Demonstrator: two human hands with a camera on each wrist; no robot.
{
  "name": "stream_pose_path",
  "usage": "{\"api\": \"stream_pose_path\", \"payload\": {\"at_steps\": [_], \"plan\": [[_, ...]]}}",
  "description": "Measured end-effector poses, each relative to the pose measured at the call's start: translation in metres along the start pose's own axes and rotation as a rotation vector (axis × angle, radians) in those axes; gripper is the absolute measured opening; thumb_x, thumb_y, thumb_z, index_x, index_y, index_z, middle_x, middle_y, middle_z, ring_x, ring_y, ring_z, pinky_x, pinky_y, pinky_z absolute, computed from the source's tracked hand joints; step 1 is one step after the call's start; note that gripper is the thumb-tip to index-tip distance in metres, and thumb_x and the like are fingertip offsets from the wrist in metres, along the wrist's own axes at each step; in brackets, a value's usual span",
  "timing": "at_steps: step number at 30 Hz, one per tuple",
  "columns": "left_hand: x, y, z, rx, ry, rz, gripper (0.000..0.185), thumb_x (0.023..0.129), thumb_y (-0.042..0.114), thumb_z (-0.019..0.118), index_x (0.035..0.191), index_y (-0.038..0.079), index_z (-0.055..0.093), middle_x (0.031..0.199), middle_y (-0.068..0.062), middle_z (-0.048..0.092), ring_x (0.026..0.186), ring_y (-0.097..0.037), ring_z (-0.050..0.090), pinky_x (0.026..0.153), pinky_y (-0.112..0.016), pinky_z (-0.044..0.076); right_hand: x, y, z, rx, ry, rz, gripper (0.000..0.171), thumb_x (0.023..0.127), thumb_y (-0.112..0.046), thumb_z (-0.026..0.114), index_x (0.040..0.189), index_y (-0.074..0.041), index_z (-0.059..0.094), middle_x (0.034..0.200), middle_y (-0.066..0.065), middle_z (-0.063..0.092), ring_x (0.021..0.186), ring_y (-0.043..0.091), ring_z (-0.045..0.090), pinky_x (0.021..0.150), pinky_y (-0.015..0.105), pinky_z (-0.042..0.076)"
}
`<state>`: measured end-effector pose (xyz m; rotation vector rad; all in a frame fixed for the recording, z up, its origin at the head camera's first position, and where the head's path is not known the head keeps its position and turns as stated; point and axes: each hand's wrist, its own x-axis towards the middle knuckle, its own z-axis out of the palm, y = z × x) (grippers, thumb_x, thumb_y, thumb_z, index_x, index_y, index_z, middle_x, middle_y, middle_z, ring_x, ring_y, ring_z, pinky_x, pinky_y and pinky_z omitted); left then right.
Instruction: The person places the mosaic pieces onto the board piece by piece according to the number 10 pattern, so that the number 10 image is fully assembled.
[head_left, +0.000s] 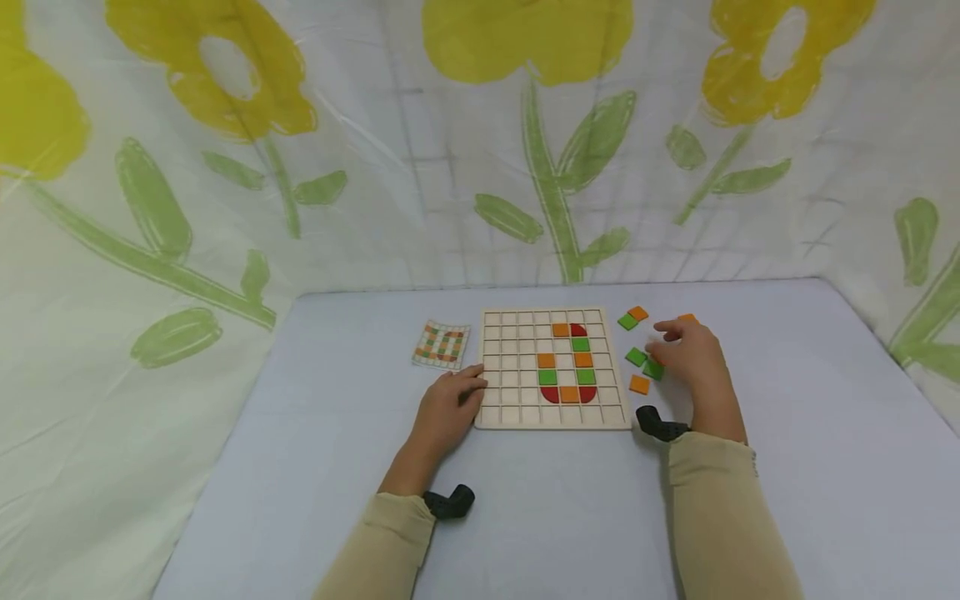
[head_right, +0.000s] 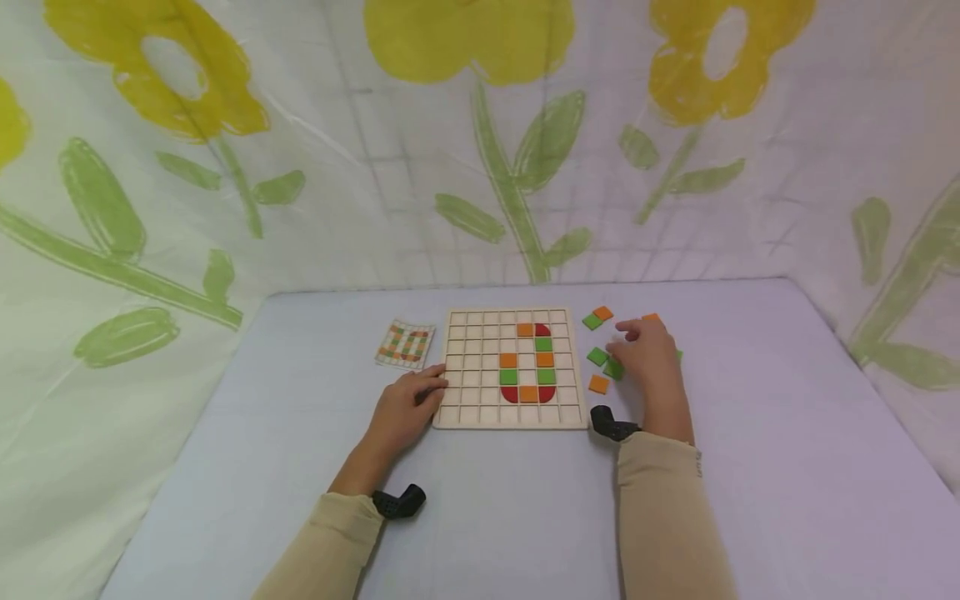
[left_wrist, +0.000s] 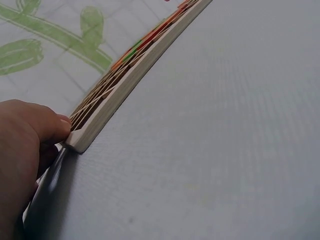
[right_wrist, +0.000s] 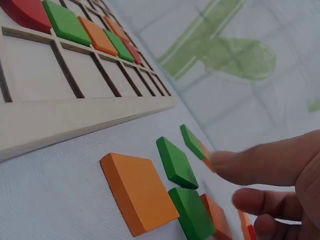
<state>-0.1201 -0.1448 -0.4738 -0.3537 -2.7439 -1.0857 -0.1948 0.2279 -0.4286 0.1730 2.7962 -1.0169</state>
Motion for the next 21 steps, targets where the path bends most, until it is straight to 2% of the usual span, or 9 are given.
{"api": "stream_pose_path", "payload": {"at_steps": [4, 8, 12, 16, 21], "plan": [[0.0, -0.001, 0.0, 0.001, 0.001, 0.004, 0.019, 0.094, 0.013, 0.066, 0.11, 0.009, 0.075, 0.134, 0.001, 0.064, 0.125, -0.018, 0.06, 0.118, -0.04, 0.036, 0.0, -0.002, 0.002, -0.031, -0.104, 0.012, 0.054, 0.089, -0.035, 0.069, 0.132, -0.003, 0.06, 0.124, 0.025, 0.056, 0.106, 0.036, 0.051, 0.085, 0.047, 0.05], [0.0, -0.002, 0.0, -0.008, -0.003, 0.003, 0.019, 0.094, 0.013, 0.065, 0.11, 0.009, 0.075, 0.134, 0.001, 0.063, 0.125, -0.018, 0.059, 0.118, -0.041, 0.035, -0.001, -0.004, 0.005, -0.027, -0.156, 0.044, 0.053, 0.088, -0.038, 0.07, 0.129, -0.005, 0.063, 0.128, 0.026, 0.055, 0.109, 0.037, 0.051, 0.088, 0.048, 0.051], [0.001, -0.003, 0.001, -0.008, -0.005, 0.002, 0.019, 0.094, 0.013, 0.065, 0.11, 0.009, 0.075, 0.134, 0.001, 0.063, 0.125, -0.018, 0.059, 0.118, -0.041, 0.035, 0.0, -0.004, 0.008, -0.028, -0.15, 0.047, 0.048, 0.089, -0.037, 0.07, 0.126, -0.006, 0.065, 0.126, 0.024, 0.056, 0.106, 0.036, 0.051, 0.084, 0.045, 0.051], [0.001, -0.003, 0.001, -0.009, -0.004, -0.001, 0.018, 0.094, 0.013, 0.066, 0.109, 0.01, 0.075, 0.134, 0.001, 0.063, 0.125, -0.018, 0.059, 0.118, -0.041, 0.035, 0.002, -0.005, 0.011, -0.032, -0.128, 0.011, 0.039, 0.088, -0.032, 0.071, 0.119, -0.008, 0.066, 0.112, 0.019, 0.056, 0.097, 0.032, 0.05, 0.074, 0.037, 0.048], [0.0, -0.003, 0.001, -0.026, -0.004, 0.004, 0.018, 0.094, 0.013, 0.065, 0.11, 0.01, 0.075, 0.134, 0.001, 0.063, 0.125, -0.018, 0.059, 0.118, -0.041, 0.035, 0.001, -0.01, 0.014, -0.005, -0.104, -0.027, 0.028, 0.089, -0.026, 0.071, 0.106, -0.006, 0.061, 0.103, 0.015, 0.056, 0.093, 0.03, 0.05, 0.073, 0.034, 0.046]]}}
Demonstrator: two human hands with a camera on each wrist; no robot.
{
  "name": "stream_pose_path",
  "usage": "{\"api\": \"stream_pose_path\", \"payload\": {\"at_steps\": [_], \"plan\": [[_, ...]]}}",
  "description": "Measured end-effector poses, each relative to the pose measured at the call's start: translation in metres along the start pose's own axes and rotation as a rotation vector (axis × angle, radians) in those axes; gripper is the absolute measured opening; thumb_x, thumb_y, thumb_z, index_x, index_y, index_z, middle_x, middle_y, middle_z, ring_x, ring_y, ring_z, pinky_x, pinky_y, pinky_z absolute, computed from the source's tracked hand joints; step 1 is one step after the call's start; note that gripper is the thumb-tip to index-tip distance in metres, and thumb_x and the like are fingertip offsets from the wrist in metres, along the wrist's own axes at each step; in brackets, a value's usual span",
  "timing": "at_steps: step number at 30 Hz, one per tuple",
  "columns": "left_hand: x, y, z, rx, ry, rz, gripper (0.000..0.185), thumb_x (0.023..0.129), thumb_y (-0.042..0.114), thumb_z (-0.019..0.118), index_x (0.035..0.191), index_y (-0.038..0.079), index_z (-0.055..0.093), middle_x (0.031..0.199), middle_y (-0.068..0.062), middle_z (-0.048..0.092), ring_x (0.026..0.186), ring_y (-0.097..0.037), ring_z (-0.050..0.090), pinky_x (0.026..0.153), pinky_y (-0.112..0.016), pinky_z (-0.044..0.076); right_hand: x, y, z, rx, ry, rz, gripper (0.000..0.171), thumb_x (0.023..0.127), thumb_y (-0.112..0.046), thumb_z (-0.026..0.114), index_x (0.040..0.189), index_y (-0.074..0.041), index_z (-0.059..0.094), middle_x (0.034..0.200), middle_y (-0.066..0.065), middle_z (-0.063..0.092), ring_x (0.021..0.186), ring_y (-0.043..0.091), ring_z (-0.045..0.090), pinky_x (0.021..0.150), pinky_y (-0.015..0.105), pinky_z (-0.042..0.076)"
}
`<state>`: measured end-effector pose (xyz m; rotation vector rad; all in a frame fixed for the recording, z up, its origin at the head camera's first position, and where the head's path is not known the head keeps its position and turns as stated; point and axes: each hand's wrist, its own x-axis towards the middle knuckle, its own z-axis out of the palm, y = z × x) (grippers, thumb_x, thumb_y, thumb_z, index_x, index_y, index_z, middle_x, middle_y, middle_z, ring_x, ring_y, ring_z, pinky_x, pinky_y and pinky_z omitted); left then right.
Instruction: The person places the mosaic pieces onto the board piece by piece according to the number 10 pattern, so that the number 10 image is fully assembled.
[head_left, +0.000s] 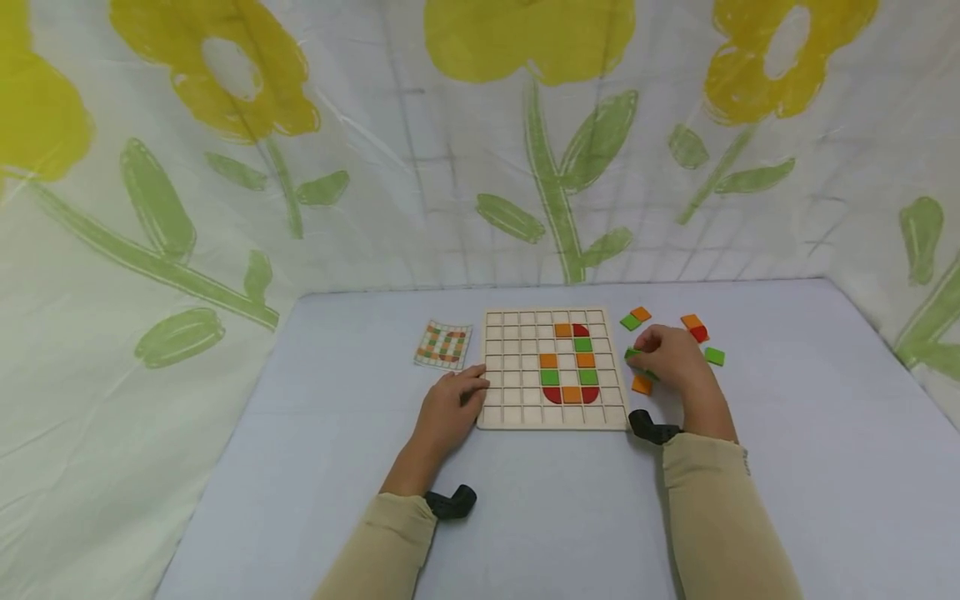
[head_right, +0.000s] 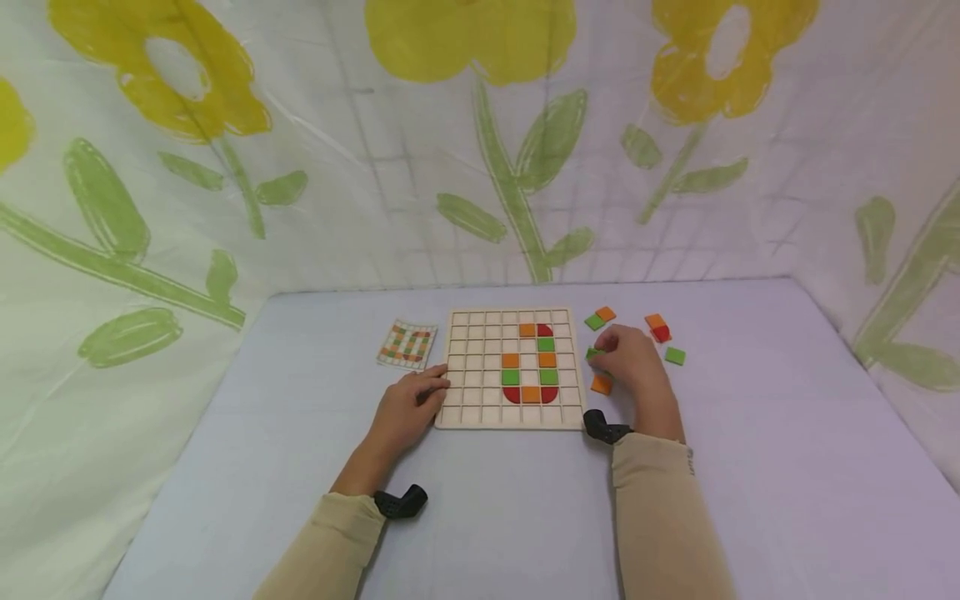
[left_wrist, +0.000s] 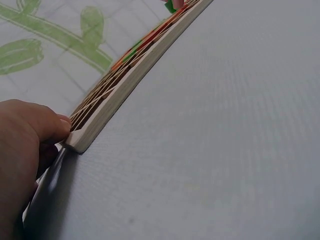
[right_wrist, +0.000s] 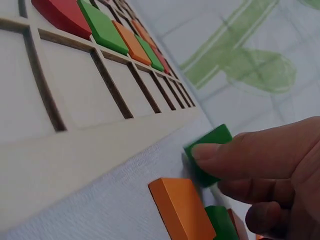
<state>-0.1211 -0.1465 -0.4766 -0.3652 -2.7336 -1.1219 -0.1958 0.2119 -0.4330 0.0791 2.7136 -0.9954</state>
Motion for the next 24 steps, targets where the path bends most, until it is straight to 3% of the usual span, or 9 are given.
{"api": "stream_pose_path", "payload": {"at_steps": [4, 10, 18, 24], "plan": [[0.0, -0.001, 0.0, -0.005, 0.003, -0.003, 0.018, 0.095, 0.014, 0.065, 0.109, 0.01, 0.075, 0.134, 0.002, 0.063, 0.125, -0.018, 0.059, 0.118, -0.041, 0.035, -0.001, -0.005, 0.0, 0.024, 0.033, -0.019, 0.029, 0.092, -0.028, 0.067, 0.111, -0.007, 0.061, 0.111, 0.018, 0.06, 0.097, 0.031, 0.053, 0.075, 0.035, 0.049], [0.001, 0.002, 0.003, -0.014, 0.004, -0.005, 0.018, 0.095, 0.013, 0.065, 0.109, 0.01, 0.075, 0.134, 0.002, 0.064, 0.125, -0.019, 0.059, 0.118, -0.041, 0.036, 0.004, -0.025, 0.006, 0.081, 0.094, -0.119, 0.032, 0.096, -0.027, 0.063, 0.121, -0.009, 0.068, 0.116, 0.016, 0.063, 0.097, 0.03, 0.052, 0.073, 0.033, 0.047], [0.001, 0.009, 0.019, -0.029, -0.055, 0.036, 0.018, 0.095, 0.014, 0.065, 0.109, 0.009, 0.075, 0.133, 0.0, 0.064, 0.124, -0.018, 0.06, 0.117, -0.041, 0.037, 0.007, -0.041, 0.031, 0.129, 0.042, -0.161, 0.029, 0.099, -0.022, 0.058, 0.125, -0.012, 0.068, 0.121, 0.013, 0.065, 0.095, 0.029, 0.056, 0.071, 0.033, 0.05], [0.004, 0.014, 0.021, -0.033, -0.036, 0.057, 0.017, 0.094, 0.013, 0.065, 0.107, 0.008, 0.076, 0.132, -0.001, 0.065, 0.123, -0.019, 0.061, 0.116, -0.042, 0.038, 0.012, -0.053, 0.046, 0.052, 0.025, -0.223, 0.026, 0.097, -0.02, 0.06, 0.119, -0.011, 0.071, 0.118, 0.014, 0.068, 0.103, 0.031, 0.061, 0.084, 0.044, 0.054]]}}
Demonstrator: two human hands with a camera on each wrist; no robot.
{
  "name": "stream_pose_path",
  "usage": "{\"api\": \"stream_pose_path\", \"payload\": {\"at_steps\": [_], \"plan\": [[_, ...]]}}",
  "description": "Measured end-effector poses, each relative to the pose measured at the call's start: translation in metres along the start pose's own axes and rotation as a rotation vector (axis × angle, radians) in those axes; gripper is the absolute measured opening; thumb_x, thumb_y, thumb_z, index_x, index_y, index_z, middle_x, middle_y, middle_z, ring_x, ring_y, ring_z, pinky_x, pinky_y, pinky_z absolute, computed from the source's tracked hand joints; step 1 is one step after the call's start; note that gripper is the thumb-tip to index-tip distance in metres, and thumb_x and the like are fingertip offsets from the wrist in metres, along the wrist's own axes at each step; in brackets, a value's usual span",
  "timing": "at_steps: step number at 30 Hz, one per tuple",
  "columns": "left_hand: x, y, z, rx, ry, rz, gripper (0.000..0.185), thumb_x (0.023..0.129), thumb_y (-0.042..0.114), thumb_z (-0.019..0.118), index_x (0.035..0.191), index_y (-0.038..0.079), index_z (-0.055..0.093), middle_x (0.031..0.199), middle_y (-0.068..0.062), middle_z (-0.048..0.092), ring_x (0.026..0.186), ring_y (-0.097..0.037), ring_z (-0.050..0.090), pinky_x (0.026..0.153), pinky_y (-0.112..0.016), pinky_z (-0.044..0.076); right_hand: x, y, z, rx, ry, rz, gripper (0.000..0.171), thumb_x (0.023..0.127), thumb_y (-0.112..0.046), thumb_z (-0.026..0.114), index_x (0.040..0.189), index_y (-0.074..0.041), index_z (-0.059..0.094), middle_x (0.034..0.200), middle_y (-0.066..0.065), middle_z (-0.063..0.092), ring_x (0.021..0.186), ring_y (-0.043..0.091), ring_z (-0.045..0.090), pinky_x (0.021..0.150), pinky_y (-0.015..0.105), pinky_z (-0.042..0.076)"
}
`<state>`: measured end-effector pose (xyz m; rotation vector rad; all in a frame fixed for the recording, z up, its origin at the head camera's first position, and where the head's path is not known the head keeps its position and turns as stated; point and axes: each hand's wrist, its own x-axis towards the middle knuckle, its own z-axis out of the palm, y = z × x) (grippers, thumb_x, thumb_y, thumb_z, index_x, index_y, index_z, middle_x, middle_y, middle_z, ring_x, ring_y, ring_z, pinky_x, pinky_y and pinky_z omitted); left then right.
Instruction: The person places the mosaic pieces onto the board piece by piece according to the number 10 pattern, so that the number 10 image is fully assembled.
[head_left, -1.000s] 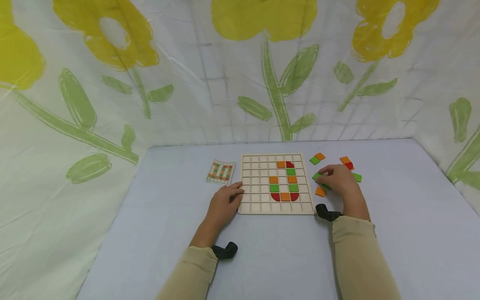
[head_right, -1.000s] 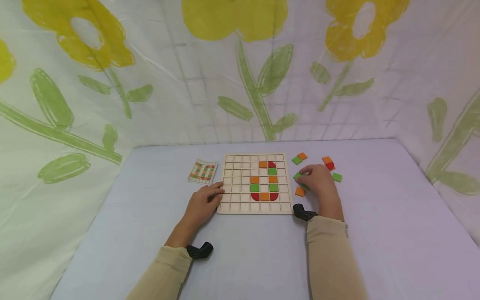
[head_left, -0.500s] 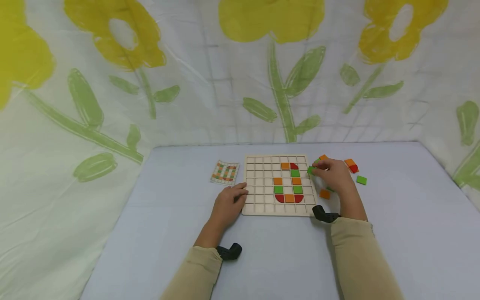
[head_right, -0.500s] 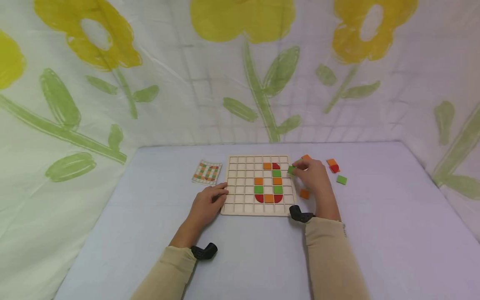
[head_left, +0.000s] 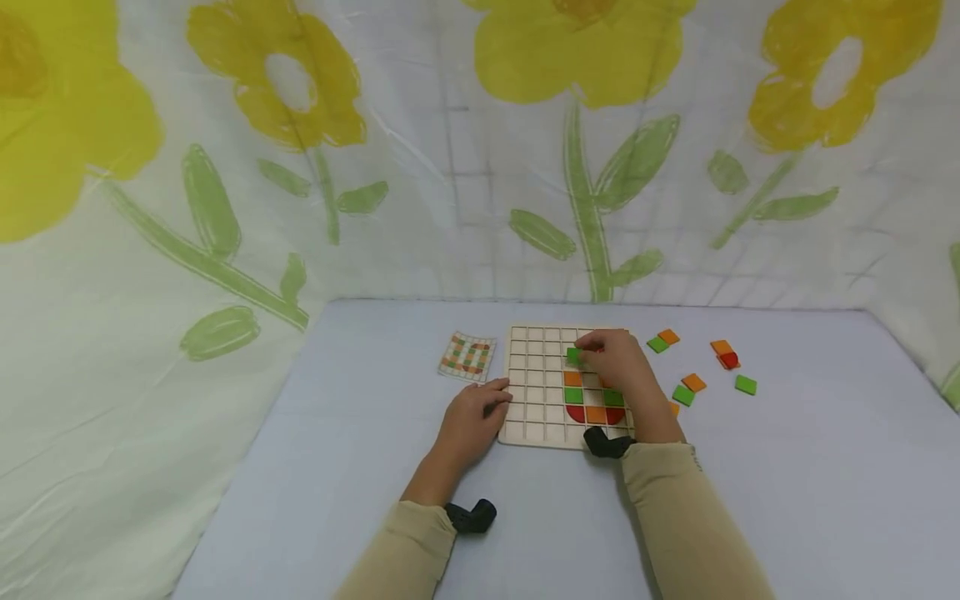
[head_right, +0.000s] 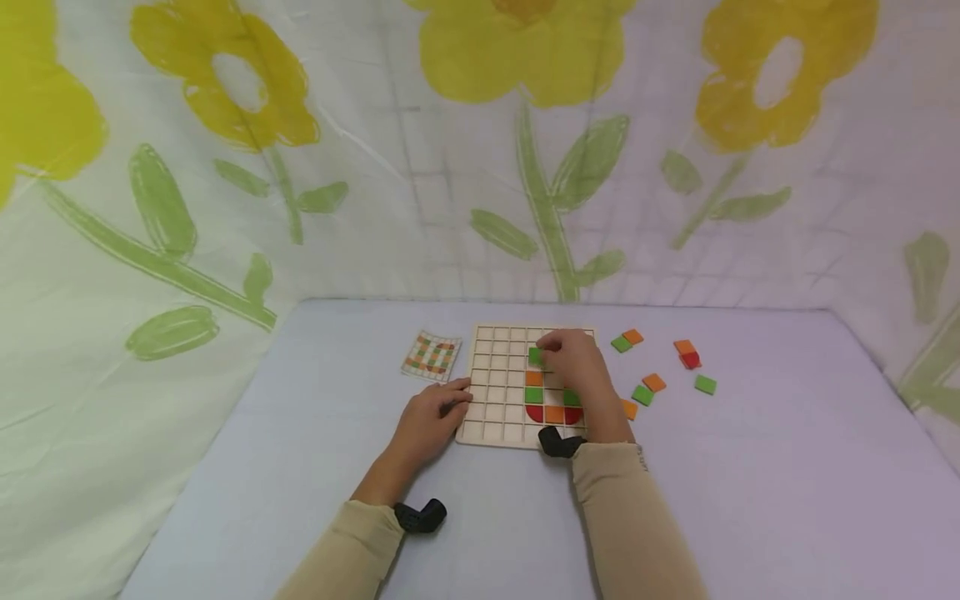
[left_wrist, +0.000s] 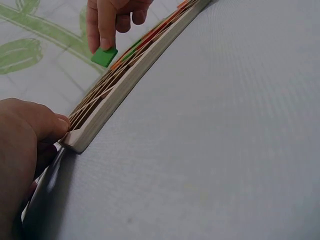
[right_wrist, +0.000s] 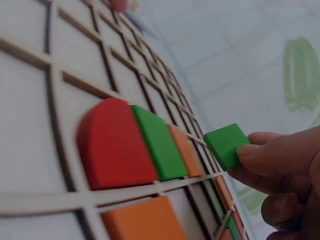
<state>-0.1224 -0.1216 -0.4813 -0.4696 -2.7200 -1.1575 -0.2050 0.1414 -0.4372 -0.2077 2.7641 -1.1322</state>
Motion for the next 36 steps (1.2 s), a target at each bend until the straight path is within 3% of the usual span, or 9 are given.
{"api": "stream_pose_path", "payload": {"at_steps": [9, 20, 27, 32, 36], "plan": [[0.0, 0.002, -0.002, 0.005, -0.007, -0.004, 0.017, 0.094, 0.012, 0.065, 0.108, 0.008, 0.076, 0.133, -0.001, 0.064, 0.123, -0.021, 0.061, 0.116, -0.042, 0.038, 0.001, -0.005, 0.011, -0.125, -0.007, -0.011, 0.023, 0.096, -0.015, 0.061, 0.115, -0.01, 0.073, 0.117, 0.015, 0.067, 0.109, 0.034, 0.06, 0.094, 0.05, 0.052], [0.001, 0.003, 0.0, -0.01, 0.004, -0.02, 0.017, 0.093, 0.012, 0.066, 0.107, 0.008, 0.076, 0.131, -0.001, 0.065, 0.123, -0.02, 0.061, 0.117, -0.043, 0.037, 0.0, -0.001, 0.012, -0.163, -0.038, -0.037, 0.03, 0.097, -0.014, 0.058, 0.124, -0.008, 0.069, 0.108, 0.018, 0.06, 0.089, 0.028, 0.055, 0.077, 0.042, 0.051], [0.001, 0.002, 0.001, -0.012, 0.003, -0.019, 0.017, 0.093, 0.012, 0.066, 0.107, 0.009, 0.076, 0.132, -0.001, 0.065, 0.123, -0.02, 0.061, 0.117, -0.044, 0.037, -0.002, -0.004, 0.018, -0.178, -0.022, -0.088, 0.026, 0.096, -0.017, 0.06, 0.118, -0.011, 0.073, 0.096, 0.012, 0.059, 0.077, 0.023, 0.051, 0.065, 0.033, 0.045], [0.001, 0.001, 0.002, -0.014, 0.011, -0.021, 0.016, 0.093, 0.012, 0.066, 0.106, 0.009, 0.076, 0.132, 0.0, 0.065, 0.122, -0.019, 0.061, 0.117, -0.044, 0.037, -0.002, -0.007, 0.02, -0.222, -0.009, -0.135, 0.022, 0.094, -0.017, 0.064, 0.112, -0.014, 0.076, 0.095, 0.011, 0.06, 0.078, 0.023, 0.054, 0.067, 0.034, 0.049], [0.001, 0.001, 0.002, -0.01, 0.006, -0.029, 0.017, 0.094, 0.013, 0.066, 0.107, 0.01, 0.076, 0.133, 0.001, 0.064, 0.123, -0.018, 0.06, 0.117, -0.043, 0.036, -0.003, -0.003, 0.014, -0.213, -0.036, -0.07, 0.022, 0.096, -0.019, 0.062, 0.113, -0.015, 0.076, 0.099, 0.012, 0.059, 0.084, 0.024, 0.055, 0.071, 0.036, 0.05]]}}
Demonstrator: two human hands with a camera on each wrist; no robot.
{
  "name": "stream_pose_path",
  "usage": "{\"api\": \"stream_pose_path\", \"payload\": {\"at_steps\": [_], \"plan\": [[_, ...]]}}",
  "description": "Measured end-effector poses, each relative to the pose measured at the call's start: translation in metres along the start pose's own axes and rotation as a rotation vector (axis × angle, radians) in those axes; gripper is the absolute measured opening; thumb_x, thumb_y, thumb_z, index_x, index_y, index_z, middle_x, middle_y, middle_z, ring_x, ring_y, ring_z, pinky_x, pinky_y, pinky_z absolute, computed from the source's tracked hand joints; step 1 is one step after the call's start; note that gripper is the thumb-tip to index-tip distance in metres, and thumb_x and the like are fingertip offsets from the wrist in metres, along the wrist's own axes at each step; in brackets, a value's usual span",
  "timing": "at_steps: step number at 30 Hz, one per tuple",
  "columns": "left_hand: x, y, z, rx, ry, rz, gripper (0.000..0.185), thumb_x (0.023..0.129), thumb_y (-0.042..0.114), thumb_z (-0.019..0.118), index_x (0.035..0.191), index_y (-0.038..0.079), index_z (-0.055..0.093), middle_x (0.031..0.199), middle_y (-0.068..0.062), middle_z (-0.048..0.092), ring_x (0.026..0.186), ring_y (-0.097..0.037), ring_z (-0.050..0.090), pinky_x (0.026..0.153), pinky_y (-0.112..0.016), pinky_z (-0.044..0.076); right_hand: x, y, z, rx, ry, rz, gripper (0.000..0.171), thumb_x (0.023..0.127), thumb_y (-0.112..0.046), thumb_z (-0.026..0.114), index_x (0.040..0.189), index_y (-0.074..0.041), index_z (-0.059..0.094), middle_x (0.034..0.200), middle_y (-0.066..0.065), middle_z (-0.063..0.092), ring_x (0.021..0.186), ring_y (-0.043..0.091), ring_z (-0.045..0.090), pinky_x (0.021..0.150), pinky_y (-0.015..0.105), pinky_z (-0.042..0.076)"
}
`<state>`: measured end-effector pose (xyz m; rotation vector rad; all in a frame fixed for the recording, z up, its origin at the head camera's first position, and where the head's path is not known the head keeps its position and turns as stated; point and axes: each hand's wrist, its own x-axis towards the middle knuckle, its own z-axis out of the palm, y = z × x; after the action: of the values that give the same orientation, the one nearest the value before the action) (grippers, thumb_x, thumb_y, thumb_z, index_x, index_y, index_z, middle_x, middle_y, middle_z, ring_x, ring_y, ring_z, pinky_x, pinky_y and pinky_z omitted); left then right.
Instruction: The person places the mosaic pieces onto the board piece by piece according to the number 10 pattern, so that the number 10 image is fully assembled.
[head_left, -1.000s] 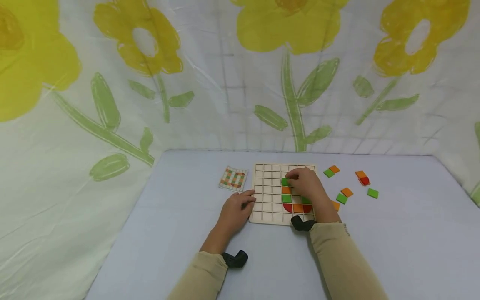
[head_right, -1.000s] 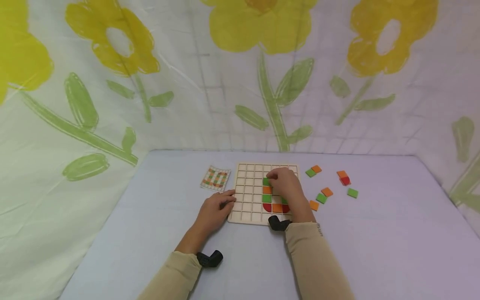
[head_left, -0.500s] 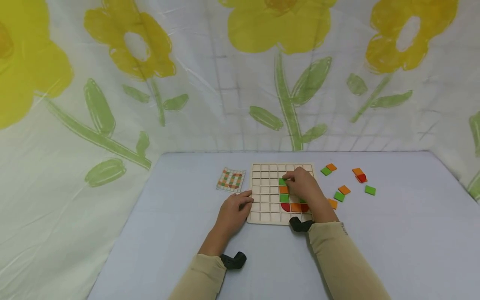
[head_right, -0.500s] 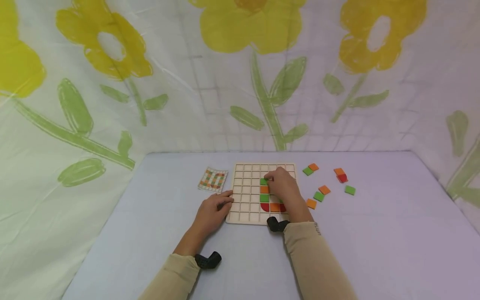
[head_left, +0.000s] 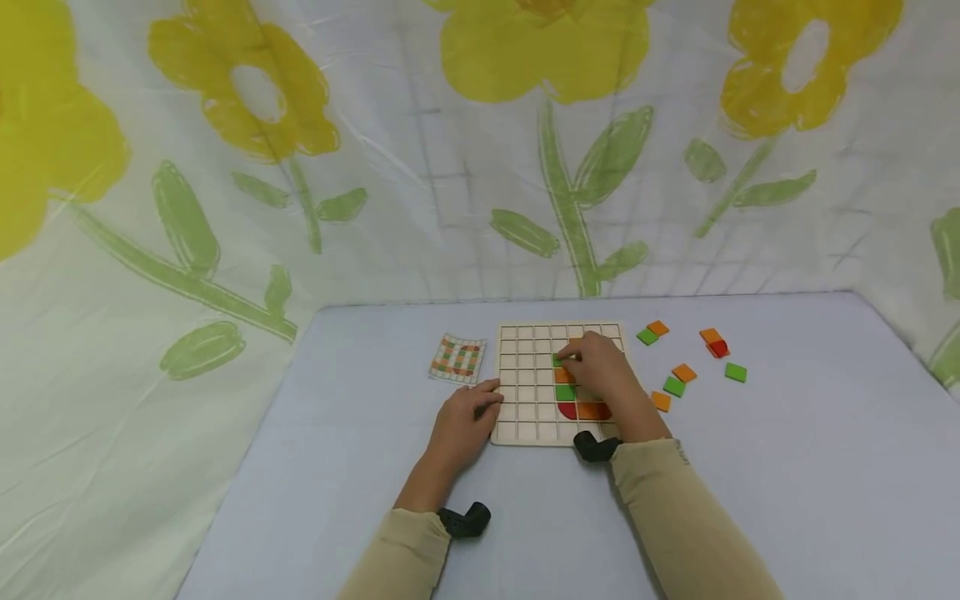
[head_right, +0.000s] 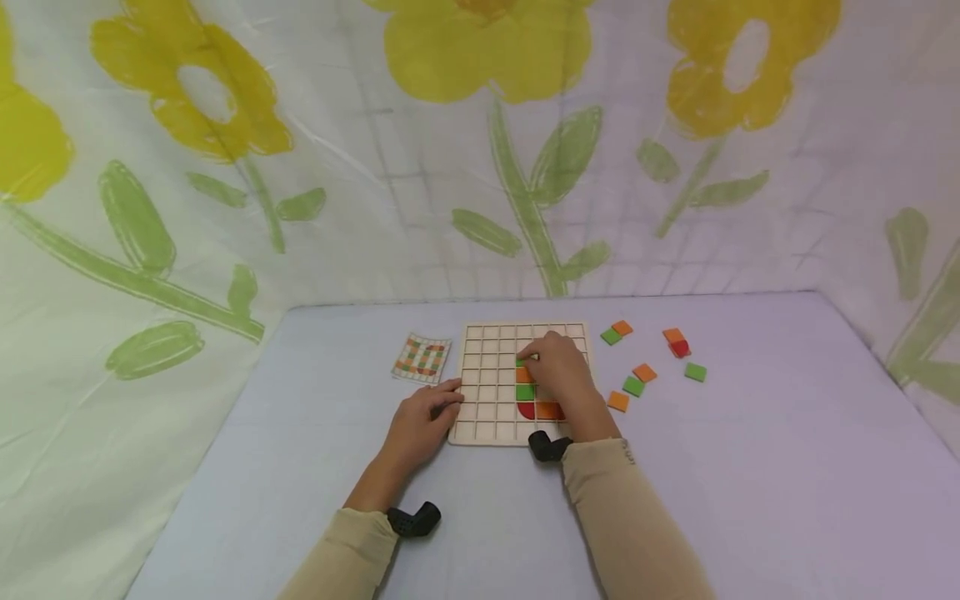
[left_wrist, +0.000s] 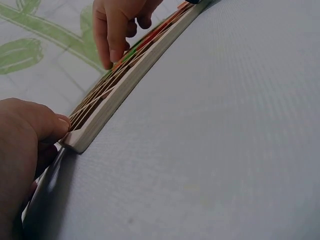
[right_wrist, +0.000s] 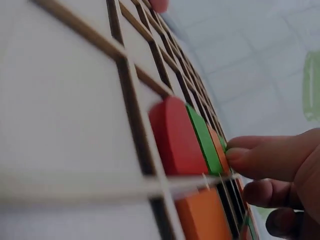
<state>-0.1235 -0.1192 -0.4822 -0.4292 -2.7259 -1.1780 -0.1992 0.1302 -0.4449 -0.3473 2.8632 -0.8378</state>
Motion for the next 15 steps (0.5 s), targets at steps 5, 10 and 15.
{"api": "stream_pose_path", "payload": {"at_steps": [5, 10, 15], "plan": [[-0.002, 0.001, 0.0, 0.01, -0.003, -0.017, 0.018, 0.094, 0.014, 0.065, 0.108, 0.011, 0.076, 0.133, 0.002, 0.064, 0.125, -0.019, 0.059, 0.118, -0.043, 0.036, -0.004, 0.018, -0.018, 0.064, 0.006, 0.099, 0.03, 0.098, -0.024, 0.059, 0.124, -0.012, 0.069, 0.113, 0.017, 0.06, 0.097, 0.031, 0.056, 0.08, 0.043, 0.051], [-0.001, 0.003, -0.001, 0.017, -0.007, -0.024, 0.017, 0.094, 0.014, 0.065, 0.108, 0.011, 0.076, 0.134, 0.002, 0.064, 0.126, -0.021, 0.059, 0.117, -0.044, 0.037, -0.015, 0.051, -0.042, 0.054, 0.237, 0.242, 0.037, 0.099, -0.025, 0.056, 0.131, -0.008, 0.063, 0.125, 0.027, 0.054, 0.114, 0.048, 0.046, 0.088, 0.059, 0.047], [0.001, 0.004, -0.001, 0.026, -0.012, -0.028, 0.017, 0.093, 0.014, 0.066, 0.107, 0.01, 0.076, 0.133, 0.002, 0.064, 0.125, -0.021, 0.059, 0.116, -0.044, 0.038, -0.031, 0.084, -0.06, 0.107, 0.432, 0.474, 0.041, 0.099, -0.024, 0.055, 0.136, -0.008, 0.058, 0.145, 0.028, 0.041, 0.129, 0.053, 0.032, 0.095, 0.067, 0.036]]}}
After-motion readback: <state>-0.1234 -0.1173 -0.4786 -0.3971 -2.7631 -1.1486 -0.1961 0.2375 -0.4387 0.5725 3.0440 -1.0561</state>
